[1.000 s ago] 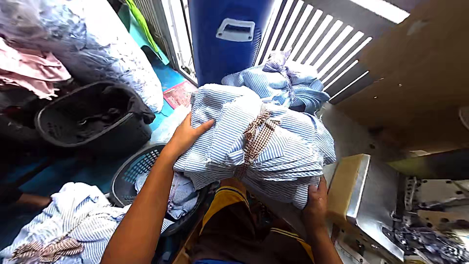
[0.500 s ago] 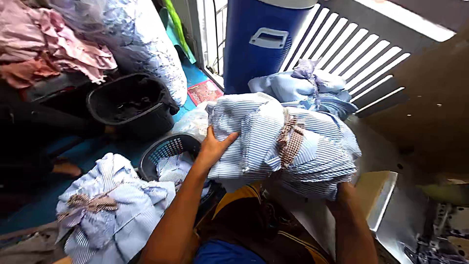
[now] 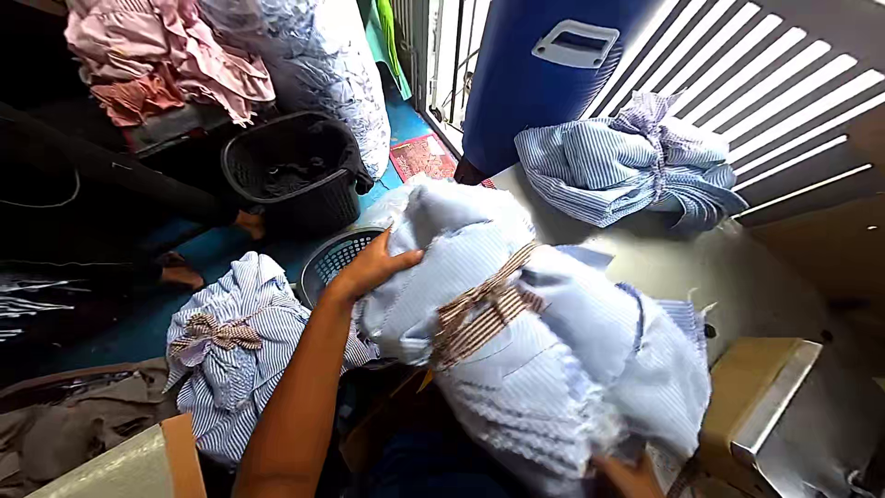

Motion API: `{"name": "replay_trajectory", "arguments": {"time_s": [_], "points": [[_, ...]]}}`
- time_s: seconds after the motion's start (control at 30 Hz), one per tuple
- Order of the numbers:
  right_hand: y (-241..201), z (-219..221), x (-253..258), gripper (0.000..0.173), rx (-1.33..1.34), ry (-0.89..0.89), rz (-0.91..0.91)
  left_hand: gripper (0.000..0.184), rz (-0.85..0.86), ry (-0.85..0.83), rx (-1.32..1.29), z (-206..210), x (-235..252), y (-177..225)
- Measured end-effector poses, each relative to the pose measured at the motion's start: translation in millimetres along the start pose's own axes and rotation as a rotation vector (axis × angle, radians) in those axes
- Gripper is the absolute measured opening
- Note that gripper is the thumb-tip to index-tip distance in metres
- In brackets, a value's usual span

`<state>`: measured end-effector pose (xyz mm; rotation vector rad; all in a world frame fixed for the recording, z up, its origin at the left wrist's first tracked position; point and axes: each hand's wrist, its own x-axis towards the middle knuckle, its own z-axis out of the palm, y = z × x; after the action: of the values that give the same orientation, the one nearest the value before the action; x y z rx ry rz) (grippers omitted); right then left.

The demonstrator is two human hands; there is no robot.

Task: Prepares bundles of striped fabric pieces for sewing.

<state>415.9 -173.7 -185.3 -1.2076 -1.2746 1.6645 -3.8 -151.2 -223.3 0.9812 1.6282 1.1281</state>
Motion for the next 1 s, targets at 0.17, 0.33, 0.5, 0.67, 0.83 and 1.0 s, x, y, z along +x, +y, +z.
{"name": "replay_trajectory", "arguments": {"time_s": [0.17,0.33,0.5,0.67,0.83,1.0], "points": [[31.0,41.7,-26.2,0.013,-0.071,-0.376,0.046,0.033,-0.242,0.091,0.163,-54.3,-44.4,-33.8],[71.7,89.8,-7.8,0.032,-0.377,-0.616,-0.039,0.032,-0.287,0.074,0.325,-102.2,-31.1,-69.6],[137.4,144.3,51.7,0.041,-0.306,-0.628,0.026,0.039,-0.224,0.130,0.528,-140.6,23.0,-123.5],[178.2,186.3,115.1,0.070,-0.290,-0.642,0.854,0.043,-0.458,0.104,0.776,-147.5,51.5,-168.9],[159.6,158.7,109.0,0.053,-0.245,-0.783,0.687,0.040,-0.484,0.260,0.702,-123.5,17.0,-168.7],[139.4,95.5,101.8,0.038,-0.155,-0.768,0.558,0.043,-0.400,1.044,0.606,-132.5,-59.8,-162.6]]}}
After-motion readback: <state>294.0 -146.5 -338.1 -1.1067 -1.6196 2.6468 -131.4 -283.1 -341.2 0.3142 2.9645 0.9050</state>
